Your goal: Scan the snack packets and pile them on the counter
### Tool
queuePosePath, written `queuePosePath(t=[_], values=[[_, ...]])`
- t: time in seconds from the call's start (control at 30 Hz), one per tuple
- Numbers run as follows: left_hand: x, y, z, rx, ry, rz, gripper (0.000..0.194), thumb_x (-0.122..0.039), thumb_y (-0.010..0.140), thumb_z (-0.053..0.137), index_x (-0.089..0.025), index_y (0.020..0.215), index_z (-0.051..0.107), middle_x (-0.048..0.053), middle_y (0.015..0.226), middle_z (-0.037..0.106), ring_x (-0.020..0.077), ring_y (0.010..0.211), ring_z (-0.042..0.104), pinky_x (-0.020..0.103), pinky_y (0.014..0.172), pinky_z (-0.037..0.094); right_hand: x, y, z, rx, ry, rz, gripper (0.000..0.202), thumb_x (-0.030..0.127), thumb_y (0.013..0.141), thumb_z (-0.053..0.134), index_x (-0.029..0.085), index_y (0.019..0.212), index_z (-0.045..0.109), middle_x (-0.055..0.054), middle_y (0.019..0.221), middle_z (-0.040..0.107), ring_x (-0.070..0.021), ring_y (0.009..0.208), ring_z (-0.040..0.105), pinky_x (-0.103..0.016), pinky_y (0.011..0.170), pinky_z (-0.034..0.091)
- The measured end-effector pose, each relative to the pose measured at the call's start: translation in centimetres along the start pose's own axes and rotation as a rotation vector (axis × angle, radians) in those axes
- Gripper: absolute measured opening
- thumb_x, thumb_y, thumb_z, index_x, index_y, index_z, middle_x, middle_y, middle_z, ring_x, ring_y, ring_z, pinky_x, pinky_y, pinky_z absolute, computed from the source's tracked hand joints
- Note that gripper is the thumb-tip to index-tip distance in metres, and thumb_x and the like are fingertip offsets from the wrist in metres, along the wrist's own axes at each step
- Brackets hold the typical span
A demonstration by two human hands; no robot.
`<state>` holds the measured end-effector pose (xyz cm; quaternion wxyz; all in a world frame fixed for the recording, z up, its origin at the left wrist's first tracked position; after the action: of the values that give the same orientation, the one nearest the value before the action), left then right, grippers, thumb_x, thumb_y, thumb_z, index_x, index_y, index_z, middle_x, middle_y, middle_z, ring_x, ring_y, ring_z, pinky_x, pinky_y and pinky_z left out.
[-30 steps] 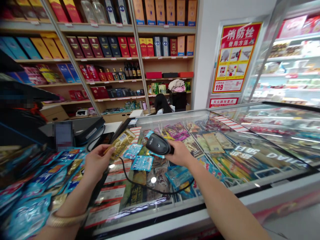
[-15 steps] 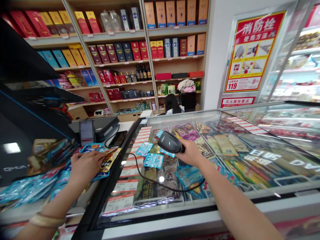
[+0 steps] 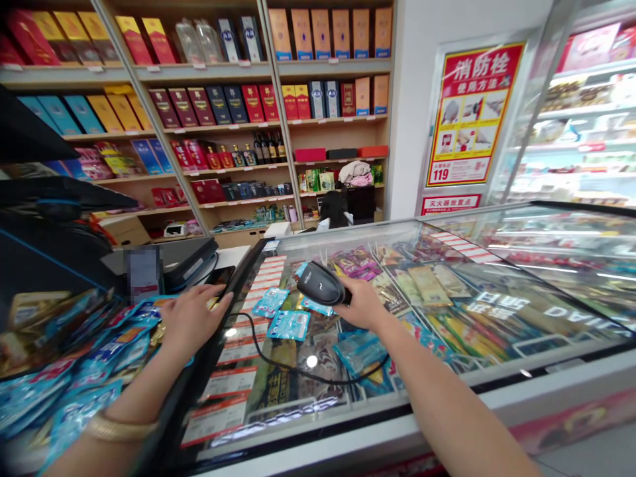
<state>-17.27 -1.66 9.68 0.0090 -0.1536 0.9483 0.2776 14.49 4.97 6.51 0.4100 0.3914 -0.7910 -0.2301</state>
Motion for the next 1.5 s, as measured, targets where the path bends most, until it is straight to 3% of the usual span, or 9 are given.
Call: queuePosePath(t=[0.17,0.33,0.53,0.77,0.9,1.0,1.1,1.33,1.5], values=[[-3.9,1.0,5.6,0.297,0.008,-0.027,0.055,-0.060,0.078,0.051,-0.021,0.113,0.071,0.018,0.126,0.065,0.0398,0.118,0.054,0.053,0.099,0.036,-0.3,0.0,0.3,0.024,0.045,0.015,0.034,0.018,0.068,0.061,0.017,0.101,0.068,-0.005,0.086,0.072,-0.0202,0.076,0.066,-0.028,0.069,0.047],[-4.8,0.5,7.9,0.400,0.004,-0.034,0.056,-0.059,0.078,0.050,-0.020,0.114,0.069,0.018,0.121,0.068,0.0400,0.114,0.058,0.054,0.096,0.037,-0.2,0.0,0.4,0.039,0.051,0.032,0.029,0.019,0.070,0.063,0.017,0.099,0.068,-0.005,0.089,0.073,-0.0210,0.079,0.067,-0.028,0.071,0.047],[-4.0,0.5,8.6,0.412,-0.102,-0.102,0.057,-0.054,0.073,0.062,-0.024,0.121,0.065,0.015,0.111,0.072,0.0389,0.109,0.062,0.052,0.094,0.040,-0.2,0.0,0.5,0.048,0.007,0.027,0.025,0.022,0.071,0.065,0.019,0.096,0.067,-0.004,0.083,0.072,-0.0197,0.074,0.066,-0.026,0.068,0.047],[-2.9,1.1,8.2,0.288,-0.468,-0.101,0.033,-0.035,0.069,0.062,-0.021,0.098,0.068,0.010,0.100,0.075,0.0271,0.091,0.069,0.033,0.078,0.049,0.1,-0.1,0.6,0.068,0.010,0.024,0.029,0.025,0.072,0.064,0.019,0.100,0.067,-0.006,0.087,0.073,-0.0210,0.076,0.067,-0.028,0.070,0.049],[-2.5,1.0,7.4,0.187,-0.588,-0.116,0.027,-0.038,0.066,0.062,-0.022,0.088,0.067,0.007,0.087,0.075,0.0263,0.082,0.068,0.033,0.073,0.049,0.3,-0.1,0.6,0.070,0.018,0.029,0.034,0.025,0.071,0.064,0.020,0.104,0.067,-0.007,0.090,0.073,-0.0229,0.081,0.069,-0.029,0.072,0.049],[-2.5,0.8,7.1,0.098,-0.829,-0.183,0.033,-0.044,0.065,0.063,-0.021,0.089,0.063,0.006,0.081,0.073,0.0240,0.075,0.068,0.033,0.069,0.051,0.0,-0.1,0.8,0.074,0.020,0.034,0.038,0.025,0.071,0.065,0.021,0.108,0.066,-0.007,0.093,0.074,-0.0232,0.084,0.069,-0.030,0.074,0.049],[-3.0,0.4,7.4,0.081,-1.050,-0.259,0.040,-0.047,0.062,0.067,-0.020,0.090,0.060,0.006,0.084,0.073,0.0231,0.076,0.068,0.034,0.071,0.053,-0.4,-0.1,1.3,0.094,0.024,0.048,0.034,0.025,0.071,0.065,0.019,0.104,0.067,-0.006,0.091,0.073,-0.0216,0.081,0.068,-0.029,0.074,0.049],[-3.3,0.2,8.0,0.060,-1.004,-0.280,0.041,-0.044,0.062,0.070,-0.017,0.091,0.063,0.009,0.089,0.074,0.0248,0.082,0.069,0.037,0.078,0.054,-0.2,0.2,2.4,0.112,0.040,0.097,0.023,0.027,0.070,0.068,0.018,0.091,0.068,-0.002,0.076,0.070,-0.0179,0.068,0.063,-0.025,0.065,0.047],[-3.3,0.1,8.5,0.076,-0.929,-0.265,0.041,-0.044,0.065,0.069,-0.016,0.094,0.064,0.010,0.093,0.075,0.0250,0.084,0.070,0.036,0.079,0.053,0.5,0.7,2.8,0.100,0.148,0.104,0.026,0.025,0.071,0.067,0.018,0.096,0.069,-0.002,0.085,0.072,-0.0192,0.076,0.065,-0.027,0.070,0.049]])
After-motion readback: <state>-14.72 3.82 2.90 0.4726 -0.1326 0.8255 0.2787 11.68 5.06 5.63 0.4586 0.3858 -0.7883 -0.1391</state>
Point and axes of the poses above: each hand's wrist, its own y-axis towards the middle knuckle, its own z-axis out of the palm, x = y × z, the point moved 7 cm from there along y, towards the middle knuckle
